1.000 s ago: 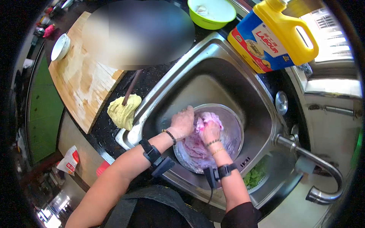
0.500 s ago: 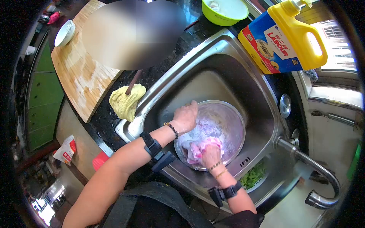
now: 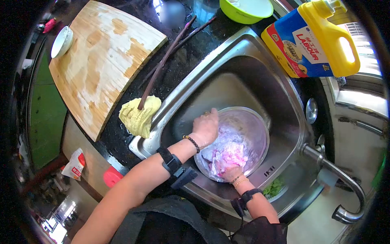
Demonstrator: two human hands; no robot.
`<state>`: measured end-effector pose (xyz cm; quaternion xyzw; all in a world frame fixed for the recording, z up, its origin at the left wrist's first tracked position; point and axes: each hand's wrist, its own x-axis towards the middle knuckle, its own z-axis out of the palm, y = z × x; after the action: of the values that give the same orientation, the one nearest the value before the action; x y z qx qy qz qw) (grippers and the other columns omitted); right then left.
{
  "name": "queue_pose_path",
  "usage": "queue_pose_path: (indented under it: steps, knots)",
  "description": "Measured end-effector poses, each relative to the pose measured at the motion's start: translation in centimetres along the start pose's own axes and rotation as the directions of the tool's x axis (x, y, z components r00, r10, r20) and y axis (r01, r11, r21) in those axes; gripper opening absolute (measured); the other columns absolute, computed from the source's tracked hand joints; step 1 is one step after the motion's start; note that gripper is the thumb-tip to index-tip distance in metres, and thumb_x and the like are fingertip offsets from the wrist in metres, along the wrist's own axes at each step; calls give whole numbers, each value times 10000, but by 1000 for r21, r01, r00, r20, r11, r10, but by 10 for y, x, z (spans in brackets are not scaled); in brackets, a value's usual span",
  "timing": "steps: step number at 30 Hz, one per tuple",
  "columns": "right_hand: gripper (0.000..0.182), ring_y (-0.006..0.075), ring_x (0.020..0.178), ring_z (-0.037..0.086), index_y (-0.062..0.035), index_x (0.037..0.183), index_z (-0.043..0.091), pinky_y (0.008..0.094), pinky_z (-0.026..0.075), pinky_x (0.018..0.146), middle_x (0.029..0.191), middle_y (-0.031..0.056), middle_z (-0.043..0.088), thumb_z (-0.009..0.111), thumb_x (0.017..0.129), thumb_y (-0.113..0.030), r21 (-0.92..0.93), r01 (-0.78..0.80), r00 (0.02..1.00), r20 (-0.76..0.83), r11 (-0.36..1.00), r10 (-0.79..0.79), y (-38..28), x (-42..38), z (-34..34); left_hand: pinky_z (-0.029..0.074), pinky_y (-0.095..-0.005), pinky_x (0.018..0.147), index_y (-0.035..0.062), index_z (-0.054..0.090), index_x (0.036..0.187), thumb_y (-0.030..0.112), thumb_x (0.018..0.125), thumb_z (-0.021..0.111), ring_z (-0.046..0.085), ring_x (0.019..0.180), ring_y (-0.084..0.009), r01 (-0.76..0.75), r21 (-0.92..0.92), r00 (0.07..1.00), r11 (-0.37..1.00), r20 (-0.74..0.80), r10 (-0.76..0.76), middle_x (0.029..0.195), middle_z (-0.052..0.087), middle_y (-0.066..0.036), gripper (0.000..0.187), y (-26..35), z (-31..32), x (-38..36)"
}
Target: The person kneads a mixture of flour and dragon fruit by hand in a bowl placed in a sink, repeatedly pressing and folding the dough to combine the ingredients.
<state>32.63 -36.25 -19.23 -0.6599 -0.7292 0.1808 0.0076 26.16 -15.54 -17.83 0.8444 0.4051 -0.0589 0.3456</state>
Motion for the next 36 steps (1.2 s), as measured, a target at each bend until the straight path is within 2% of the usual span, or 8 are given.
queue_pose_path:
  steps: [2, 5, 13, 17, 21, 23, 30, 36]
  knots:
    - [247, 249, 641, 587, -167, 946, 578, 409, 466, 618, 824, 67, 597, 505, 733, -268, 78, -112, 982, 160, 991, 98, 9, -9, 29, 500, -367, 638, -7, 443, 871, 44, 710, 501, 607, 743, -306, -2, -26, 1000, 1000, -7, 2, 788, 589, -184, 179, 0, 3, 0]
    - [353, 264, 712, 615, -250, 1099, 449, 426, 480, 648, 791, 82, 617, 457, 746, -275, -21, -370, 746, 590, 929, 310, 7, 22, 15, 498, -379, 639, -18, 427, 879, 29, 680, 524, 602, 732, -332, -12, -45, 1000, 999, -12, 11, 779, 582, -205, 226, -2, 4, 1]
    - [313, 249, 863, 600, -147, 873, 647, 433, 457, 745, 921, 104, 623, 487, 755, -389, -92, -562, 604, 633, 822, 484, 19, 83, 3, 495, -393, 634, -24, 404, 867, 9, 678, 515, 597, 730, -343, 9, -36, 1000, 999, 9, -8, 785, 565, -219, 222, 1, 1, 3]
    - [353, 237, 967, 562, -148, 956, 630, 452, 382, 860, 1003, 96, 603, 461, 775, -400, -106, -616, 539, 666, 781, 516, 31, 117, 3, 494, -397, 637, -20, 401, 861, 10, 652, 536, 594, 717, -347, 37, -64, 999, 997, 38, -35, 775, 563, -217, 251, 2, 2, 4]
    - [370, 260, 996, 543, -140, 1006, 608, 459, 338, 903, 1030, 82, 594, 445, 784, -387, 7, -674, 581, 622, 738, 525, 42, 129, 23, 493, -394, 639, -23, 400, 857, 12, 634, 546, 589, 717, -354, 14, -62, 1000, 998, 17, -13, 771, 563, -218, 269, 2, 0, 4]
    - [354, 265, 994, 540, -149, 1024, 597, 465, 342, 899, 1024, 67, 597, 436, 789, -359, 71, -583, 780, 330, 809, 532, 48, 126, 43, 493, -395, 640, -23, 401, 856, 15, 635, 549, 589, 717, -354, 16, -47, 1000, 999, 9, -16, 766, 563, -218, 269, 2, 1, 5]
    - [287, 264, 906, 578, -149, 971, 601, 440, 416, 804, 977, 95, 605, 446, 787, -305, 92, -591, 722, 502, 801, 476, 32, 129, 15, 494, -398, 643, -22, 409, 855, 51, 650, 564, 596, 738, -339, -11, -4, 1000, 1000, 23, 11, 756, 574, -218, 267, 0, 4, 5]
    - [252, 283, 787, 599, -135, 877, 611, 418, 447, 687, 835, 128, 618, 524, 712, -303, 149, -441, 832, 437, 885, 342, 20, 105, 6, 493, -400, 655, -19, 418, 854, 29, 660, 543, 596, 756, -338, -39, -13, 999, 999, 35, 39, 775, 577, -218, 236, -1, 0, 5]
